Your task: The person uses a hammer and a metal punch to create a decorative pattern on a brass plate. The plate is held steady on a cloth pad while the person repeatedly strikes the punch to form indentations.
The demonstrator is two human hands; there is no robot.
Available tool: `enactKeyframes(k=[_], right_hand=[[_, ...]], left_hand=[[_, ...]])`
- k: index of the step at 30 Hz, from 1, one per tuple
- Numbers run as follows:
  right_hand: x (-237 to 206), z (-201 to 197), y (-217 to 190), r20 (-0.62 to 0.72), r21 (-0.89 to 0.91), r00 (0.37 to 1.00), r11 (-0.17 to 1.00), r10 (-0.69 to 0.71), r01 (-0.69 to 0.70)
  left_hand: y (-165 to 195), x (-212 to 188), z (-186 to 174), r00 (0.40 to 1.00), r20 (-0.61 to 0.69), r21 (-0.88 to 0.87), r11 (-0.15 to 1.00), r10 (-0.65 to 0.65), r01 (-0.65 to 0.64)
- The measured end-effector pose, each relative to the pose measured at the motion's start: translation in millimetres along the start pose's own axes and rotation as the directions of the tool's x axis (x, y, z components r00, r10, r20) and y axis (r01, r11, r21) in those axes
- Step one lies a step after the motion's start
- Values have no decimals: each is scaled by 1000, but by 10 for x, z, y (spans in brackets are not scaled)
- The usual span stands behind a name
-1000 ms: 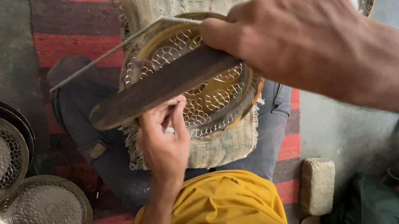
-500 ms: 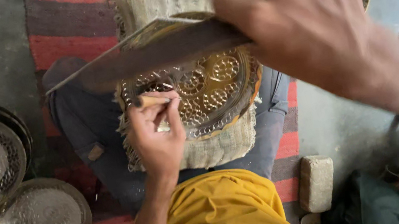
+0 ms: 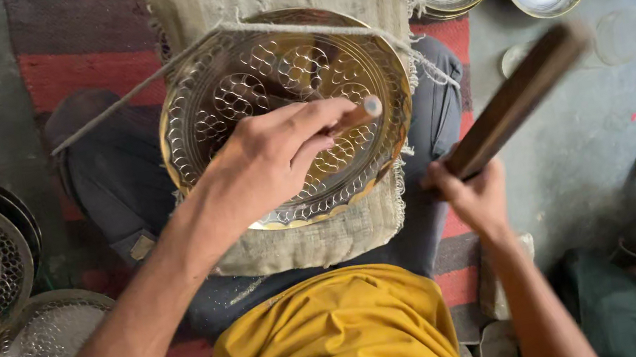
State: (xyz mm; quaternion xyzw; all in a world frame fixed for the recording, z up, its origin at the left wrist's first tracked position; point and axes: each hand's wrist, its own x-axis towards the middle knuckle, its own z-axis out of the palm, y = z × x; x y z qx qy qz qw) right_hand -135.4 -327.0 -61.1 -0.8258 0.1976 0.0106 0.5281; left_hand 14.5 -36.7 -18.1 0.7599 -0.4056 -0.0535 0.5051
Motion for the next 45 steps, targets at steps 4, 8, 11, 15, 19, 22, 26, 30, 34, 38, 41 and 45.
enactKeyframes(k=[4, 8, 11, 15, 19, 22, 26, 30, 34, 38, 41, 45], right_hand=[[240, -344, -212, 72, 24, 997, 999, 22, -23], [266, -558, -634, 6, -365, 952, 885, -307, 288], [246, -544, -771, 33, -290, 947, 903, -321, 316], [180, -454, -657, -6, -477, 913, 804, -407, 355], [-46, -276, -354, -5, -334, 916, 864, -401, 377], [-252, -64, -127, -226, -454, 875, 841, -428, 295], [-446, 105, 1, -250, -248, 917, 936, -310, 249], [-449, 35, -66, -234, -345, 927, 917, -293, 203], [-251, -186, -295, -159, -491, 950, 856, -267, 159], [42, -420, -716, 55, -545, 954, 792, -294, 276], [220, -547, -1087, 151, -649, 911, 656, -385, 385], [374, -552, -1406, 320, -639, 866, 587, -385, 497]], left_hand=[[47, 20, -53, 997, 83, 42, 999, -5, 2], [87, 29, -98, 981, 167, 65, 994, -103, 93], [96, 36, -92, 993, 112, 65, 997, -35, 28], [67, 130, -57, 984, 171, 55, 997, 49, -60], [76, 315, -115, 935, 355, 79, 996, 20, -51], [167, 485, -174, 850, 523, 206, 977, -62, -55], [336, 589, -184, 723, 654, 273, 961, -225, 52], [323, 471, -237, 830, 543, 237, 972, -128, -6], [193, 303, -176, 919, 393, 129, 992, -35, -17], [148, 93, -92, 959, 272, 111, 992, -83, 54], [147, -47, -70, 993, 97, 34, 998, -63, 60], [133, -154, -46, 998, -15, 27, 998, -62, 62]])
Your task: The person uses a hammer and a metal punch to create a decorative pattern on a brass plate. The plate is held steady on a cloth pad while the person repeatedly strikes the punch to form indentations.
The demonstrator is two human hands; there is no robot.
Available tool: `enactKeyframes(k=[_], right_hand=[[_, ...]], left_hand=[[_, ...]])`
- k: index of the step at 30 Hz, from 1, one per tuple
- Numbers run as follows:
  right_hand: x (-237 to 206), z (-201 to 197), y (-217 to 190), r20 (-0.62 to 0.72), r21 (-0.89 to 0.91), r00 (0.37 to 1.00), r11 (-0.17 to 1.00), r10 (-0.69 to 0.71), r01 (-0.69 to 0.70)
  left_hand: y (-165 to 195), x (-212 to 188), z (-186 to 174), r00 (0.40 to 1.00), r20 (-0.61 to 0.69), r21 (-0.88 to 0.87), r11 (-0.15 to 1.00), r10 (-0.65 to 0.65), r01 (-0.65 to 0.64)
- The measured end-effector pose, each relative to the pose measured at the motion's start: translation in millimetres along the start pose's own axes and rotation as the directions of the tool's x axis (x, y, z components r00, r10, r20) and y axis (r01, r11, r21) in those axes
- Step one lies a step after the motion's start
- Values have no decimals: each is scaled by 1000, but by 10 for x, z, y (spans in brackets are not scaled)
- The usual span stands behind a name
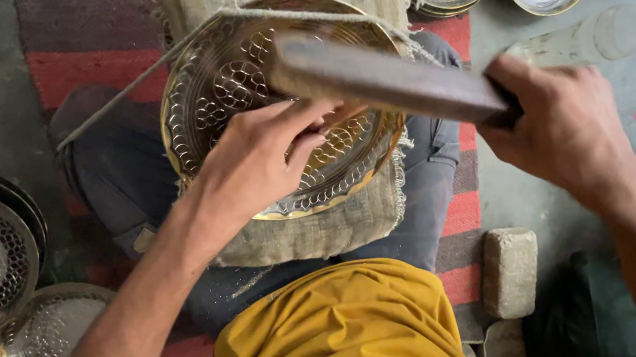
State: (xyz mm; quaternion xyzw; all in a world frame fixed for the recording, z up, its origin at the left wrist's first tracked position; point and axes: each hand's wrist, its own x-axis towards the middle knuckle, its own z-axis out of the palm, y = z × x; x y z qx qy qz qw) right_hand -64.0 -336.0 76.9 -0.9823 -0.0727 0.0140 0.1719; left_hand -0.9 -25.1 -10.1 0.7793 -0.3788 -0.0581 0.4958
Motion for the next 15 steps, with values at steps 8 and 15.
enactKeyframes(k=[8, 15], right_hand=[[230, -123, -156, 109, 137, 994, 990, 18, -33], [201, -206, -18, 53, 239, 998, 970, 24, -36]], left_hand=[[-61, -9, 59, 998, 49, -66, 997, -26, 29], [-38, 2, 59, 1000, 20, -20, 1000, -15, 15]])
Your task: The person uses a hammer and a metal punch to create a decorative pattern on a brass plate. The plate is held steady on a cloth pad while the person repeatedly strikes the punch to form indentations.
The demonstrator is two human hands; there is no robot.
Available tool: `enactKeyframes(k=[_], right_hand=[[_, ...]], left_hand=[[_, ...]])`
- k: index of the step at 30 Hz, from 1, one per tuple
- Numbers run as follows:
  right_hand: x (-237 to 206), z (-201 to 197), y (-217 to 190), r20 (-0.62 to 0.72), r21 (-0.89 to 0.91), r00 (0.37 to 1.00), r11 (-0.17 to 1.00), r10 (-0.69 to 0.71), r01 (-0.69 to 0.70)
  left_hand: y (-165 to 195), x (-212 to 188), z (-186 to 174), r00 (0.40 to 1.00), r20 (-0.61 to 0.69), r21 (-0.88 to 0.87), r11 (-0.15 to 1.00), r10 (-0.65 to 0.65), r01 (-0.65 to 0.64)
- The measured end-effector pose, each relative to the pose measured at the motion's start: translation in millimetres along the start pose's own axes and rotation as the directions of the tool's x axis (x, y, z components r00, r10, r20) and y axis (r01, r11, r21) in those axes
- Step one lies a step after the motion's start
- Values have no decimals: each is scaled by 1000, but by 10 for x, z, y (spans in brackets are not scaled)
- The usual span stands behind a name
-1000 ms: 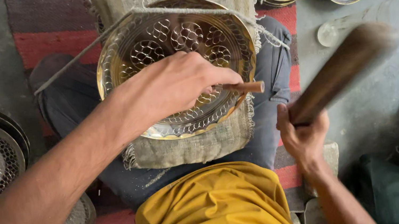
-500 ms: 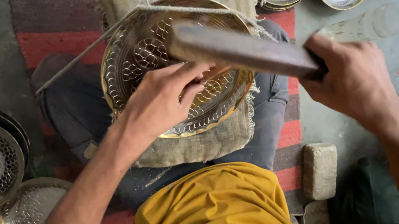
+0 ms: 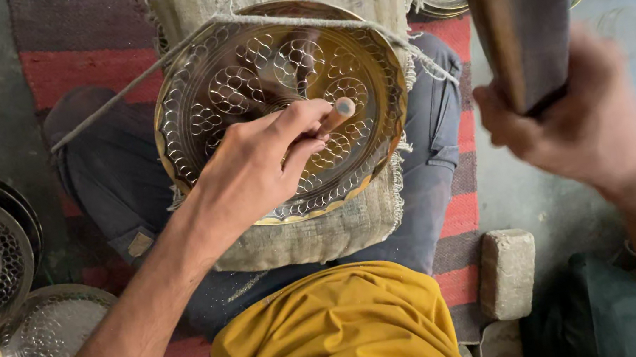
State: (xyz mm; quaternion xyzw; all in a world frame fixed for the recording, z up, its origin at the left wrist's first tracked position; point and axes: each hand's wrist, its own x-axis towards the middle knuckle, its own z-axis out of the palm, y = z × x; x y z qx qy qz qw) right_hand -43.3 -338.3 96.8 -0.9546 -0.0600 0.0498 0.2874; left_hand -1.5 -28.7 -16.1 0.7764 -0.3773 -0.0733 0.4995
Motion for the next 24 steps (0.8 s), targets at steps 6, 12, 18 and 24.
enactKeyframes(k=[6, 12, 18, 24], right_hand=[[-315, 406, 188, -145, -97, 989, 995, -39, 25], [-839, 961, 293, -302, 87, 933, 981, 194, -175], [-1217, 1675, 147, -348, 312, 790, 857, 505, -411], [-1558, 2098, -79, -320, 758, 760, 635, 565, -153]], left_hand=[[82, 110, -64, 990, 137, 44, 999, -30, 24], [68, 480, -123, 926, 372, 40, 996, 58, -79], [173, 739, -214, 755, 656, 178, 972, 0, -155], [167, 900, -108, 619, 785, 174, 951, 23, -256]])
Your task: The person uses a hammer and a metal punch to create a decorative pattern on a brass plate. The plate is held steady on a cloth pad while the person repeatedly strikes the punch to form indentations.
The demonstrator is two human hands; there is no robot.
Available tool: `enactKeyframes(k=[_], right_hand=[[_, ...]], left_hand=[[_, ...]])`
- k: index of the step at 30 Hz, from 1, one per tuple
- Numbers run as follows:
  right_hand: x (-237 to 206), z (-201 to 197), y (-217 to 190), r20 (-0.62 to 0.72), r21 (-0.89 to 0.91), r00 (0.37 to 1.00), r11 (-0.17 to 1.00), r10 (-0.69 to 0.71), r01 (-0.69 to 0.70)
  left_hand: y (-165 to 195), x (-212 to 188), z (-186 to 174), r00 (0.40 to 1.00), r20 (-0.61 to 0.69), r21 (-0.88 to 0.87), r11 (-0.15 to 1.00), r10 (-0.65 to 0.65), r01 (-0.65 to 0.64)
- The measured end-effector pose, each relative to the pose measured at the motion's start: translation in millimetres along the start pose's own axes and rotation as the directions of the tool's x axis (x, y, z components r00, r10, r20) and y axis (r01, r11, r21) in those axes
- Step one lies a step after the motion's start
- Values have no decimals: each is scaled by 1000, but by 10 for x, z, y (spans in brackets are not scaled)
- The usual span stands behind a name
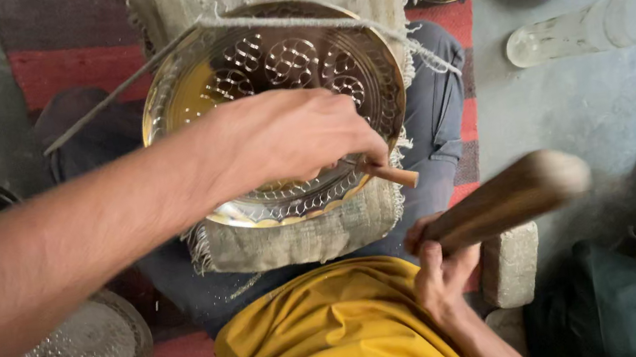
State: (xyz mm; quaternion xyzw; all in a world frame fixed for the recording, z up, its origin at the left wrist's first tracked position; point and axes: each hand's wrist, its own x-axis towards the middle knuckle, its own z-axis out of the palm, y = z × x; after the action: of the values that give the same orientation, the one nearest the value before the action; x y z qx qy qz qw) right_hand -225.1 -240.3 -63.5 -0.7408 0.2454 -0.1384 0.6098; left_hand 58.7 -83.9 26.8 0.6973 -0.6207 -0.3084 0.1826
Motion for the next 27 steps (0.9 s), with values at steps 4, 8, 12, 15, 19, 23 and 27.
enactKeyframes(k=[4, 8, 12, 15, 19, 23, 27], right_hand=[[-51, 94, 73, -77, -159, 997, 987, 18, -30], [-28, 156, 9, -27, -103, 1000, 995, -16, 13], [11, 159, -91, -5, -119, 1000, 993, -24, 23], [64, 50, -120, -14, -188, 1000, 982, -2, 0], [183, -192, -39, 38, -273, 995, 957, -89, 96], [443, -353, 15, 94, -266, 995, 964, 41, -14], [842, -459, -110, 244, -269, 959, 960, 141, -73]], left_hand=[[-25, 81, 22, 965, -80, 90, 966, 250, -243], [-10, 110, 45, 980, 201, 129, 992, -13, -13], [11, 110, 44, 984, 45, 97, 979, 174, -178], [34, 87, 42, 994, -39, 57, 993, 103, -101], [41, -85, 130, 976, -123, -250, 957, -182, 147], [1, -263, 374, 879, -432, -352, 935, -203, 43], [-33, -339, 593, 780, -617, -201, 979, -100, -34]])
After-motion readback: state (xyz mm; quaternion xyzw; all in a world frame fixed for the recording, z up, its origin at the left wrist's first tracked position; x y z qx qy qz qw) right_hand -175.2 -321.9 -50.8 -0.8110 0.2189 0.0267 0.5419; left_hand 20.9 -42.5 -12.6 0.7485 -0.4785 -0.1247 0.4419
